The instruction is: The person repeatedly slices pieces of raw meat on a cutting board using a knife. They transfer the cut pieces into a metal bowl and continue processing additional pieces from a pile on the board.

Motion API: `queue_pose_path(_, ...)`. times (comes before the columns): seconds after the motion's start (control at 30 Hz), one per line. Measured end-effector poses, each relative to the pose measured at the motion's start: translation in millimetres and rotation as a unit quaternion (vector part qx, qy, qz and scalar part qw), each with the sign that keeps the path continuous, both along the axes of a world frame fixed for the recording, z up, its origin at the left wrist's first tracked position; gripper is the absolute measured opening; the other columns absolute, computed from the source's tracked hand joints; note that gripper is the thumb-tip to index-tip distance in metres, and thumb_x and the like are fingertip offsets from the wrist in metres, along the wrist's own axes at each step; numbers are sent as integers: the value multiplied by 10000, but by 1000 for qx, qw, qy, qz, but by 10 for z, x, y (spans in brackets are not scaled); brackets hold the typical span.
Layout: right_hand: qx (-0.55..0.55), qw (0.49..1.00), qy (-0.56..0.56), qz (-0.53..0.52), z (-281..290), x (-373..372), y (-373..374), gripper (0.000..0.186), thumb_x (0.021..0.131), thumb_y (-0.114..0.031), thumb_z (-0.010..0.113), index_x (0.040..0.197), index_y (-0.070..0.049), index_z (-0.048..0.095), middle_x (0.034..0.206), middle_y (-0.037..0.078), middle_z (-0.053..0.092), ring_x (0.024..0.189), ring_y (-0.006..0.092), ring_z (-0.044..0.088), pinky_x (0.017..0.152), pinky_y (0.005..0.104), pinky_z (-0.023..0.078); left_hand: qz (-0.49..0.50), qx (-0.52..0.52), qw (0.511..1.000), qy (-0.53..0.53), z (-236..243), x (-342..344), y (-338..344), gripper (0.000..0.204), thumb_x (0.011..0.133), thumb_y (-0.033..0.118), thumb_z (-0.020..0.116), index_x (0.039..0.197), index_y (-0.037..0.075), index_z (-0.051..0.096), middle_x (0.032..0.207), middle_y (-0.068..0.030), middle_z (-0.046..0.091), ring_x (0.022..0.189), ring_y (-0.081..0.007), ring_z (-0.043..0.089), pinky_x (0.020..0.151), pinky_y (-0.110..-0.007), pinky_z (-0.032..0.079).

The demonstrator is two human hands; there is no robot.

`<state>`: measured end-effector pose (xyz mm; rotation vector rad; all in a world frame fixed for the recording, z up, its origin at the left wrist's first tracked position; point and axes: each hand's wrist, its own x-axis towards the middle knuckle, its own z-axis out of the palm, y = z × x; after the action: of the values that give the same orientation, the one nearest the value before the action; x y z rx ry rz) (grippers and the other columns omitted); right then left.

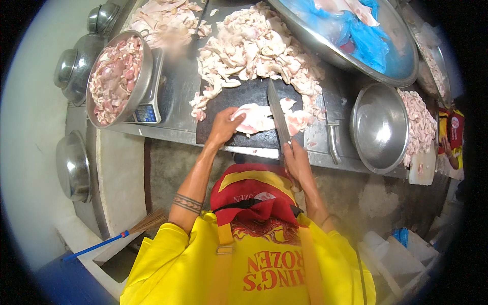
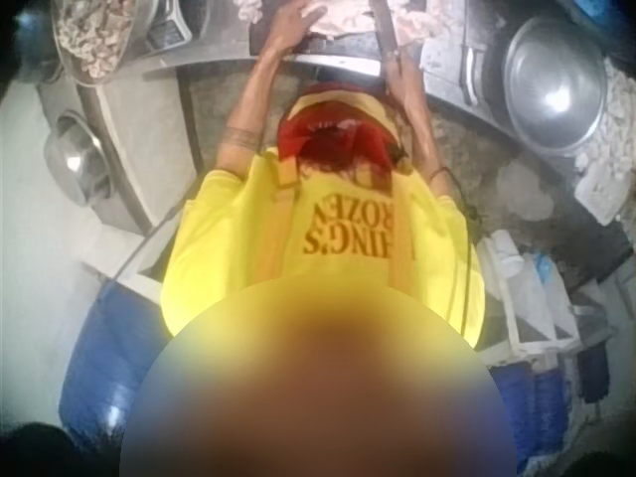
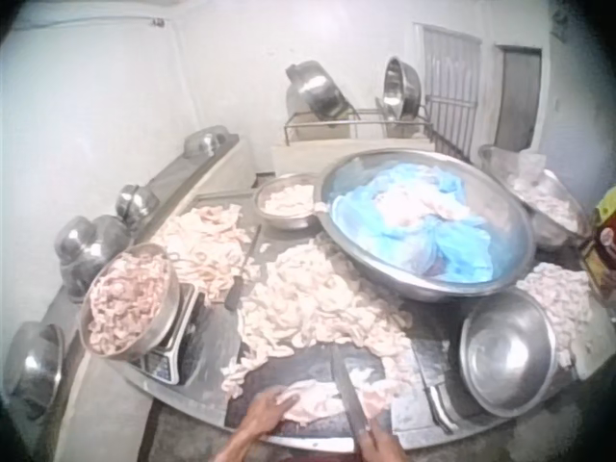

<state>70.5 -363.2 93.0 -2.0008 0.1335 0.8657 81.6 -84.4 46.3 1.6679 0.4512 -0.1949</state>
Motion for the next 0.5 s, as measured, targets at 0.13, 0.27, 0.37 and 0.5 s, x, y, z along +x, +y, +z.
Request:
queue_pose_path(0.13,-6,998,-21,62,-29,-158,106,432,1054,-399,461,1214,-9,554,854,310,684,883,539,656,772,556,515,-105,365,920,-91,48,-136,184,305,872,170,728,1117,-11,709,917,-179,707,846,-299,681,765,-382,521)
queue_pose_path(0.27,-41,992,-36,111,-158,-228,243,394,1056,-393,447,1203,-46,562,908,331,683,931,550,643,791,580,503,-62,300,950,-58,92,-156,167,306,849,186,748,1079,-14,719,915,-192,702,841,-295,681,762,-393,519)
queue_pose_path(0.37,-61,994,-39,77,-199,-186,331,396,1054,-377,449,1202,-30,568,932,338,680,950,546,640,801,577,501,-58,278,959,16,80,-150,162,273,837,185,762,1018,-15,728,903,-198,692,831,-288,677,750,-396,525)
queue_pose_path(0.5,-11,1000,-6,-23,-220,-70,485,407,1052,-353,456,1186,14,573,956,355,671,961,555,629,808,572,499,-32,391,915,-91,31,-148,209,254,832,175,773,1002,-9,732,863,-187,664,791,-293,658,722,-413,527)
